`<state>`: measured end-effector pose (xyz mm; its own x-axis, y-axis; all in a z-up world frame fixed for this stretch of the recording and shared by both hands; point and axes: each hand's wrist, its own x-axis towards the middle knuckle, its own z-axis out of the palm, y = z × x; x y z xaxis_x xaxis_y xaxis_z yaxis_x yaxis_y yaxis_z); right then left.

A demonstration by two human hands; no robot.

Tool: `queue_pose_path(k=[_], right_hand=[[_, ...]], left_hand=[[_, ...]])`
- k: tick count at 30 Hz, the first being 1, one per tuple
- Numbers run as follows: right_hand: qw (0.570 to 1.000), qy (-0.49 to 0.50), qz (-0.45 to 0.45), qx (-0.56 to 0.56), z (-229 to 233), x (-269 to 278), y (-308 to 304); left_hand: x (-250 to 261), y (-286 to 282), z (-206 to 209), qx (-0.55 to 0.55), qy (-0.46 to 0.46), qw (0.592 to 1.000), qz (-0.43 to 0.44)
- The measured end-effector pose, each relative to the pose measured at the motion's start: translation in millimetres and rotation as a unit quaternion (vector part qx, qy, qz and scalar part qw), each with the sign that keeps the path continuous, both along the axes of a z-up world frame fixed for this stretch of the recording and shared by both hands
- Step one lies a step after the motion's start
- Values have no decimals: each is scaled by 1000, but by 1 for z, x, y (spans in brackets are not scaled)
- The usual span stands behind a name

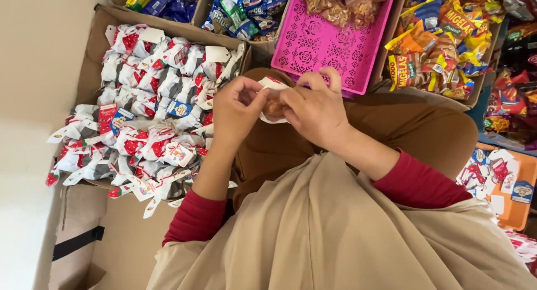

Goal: Filling small decorative gift bags with a variety of snacks and candies from bulk boxes.

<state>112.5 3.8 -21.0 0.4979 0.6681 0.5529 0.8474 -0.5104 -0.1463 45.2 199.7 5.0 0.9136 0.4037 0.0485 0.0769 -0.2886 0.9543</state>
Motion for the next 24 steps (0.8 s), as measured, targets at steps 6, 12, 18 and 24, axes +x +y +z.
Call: queue_pose_path(k=[6, 12, 18, 24], right_hand=[[999, -29, 11, -22, -4, -5, 22], [994, 70, 80, -21, -16, 7, 24], [967, 220, 94, 92, 18, 78, 35], [892, 451, -31, -28, -34, 150, 93]], left_hand=[[-3, -9, -8, -33, -10, 999, 14], [-5, 1, -11, 14, -26, 999, 44], [-5, 15, -28, -30, -32, 997, 69], [-1, 24, -10, -63, 18, 996, 61]])
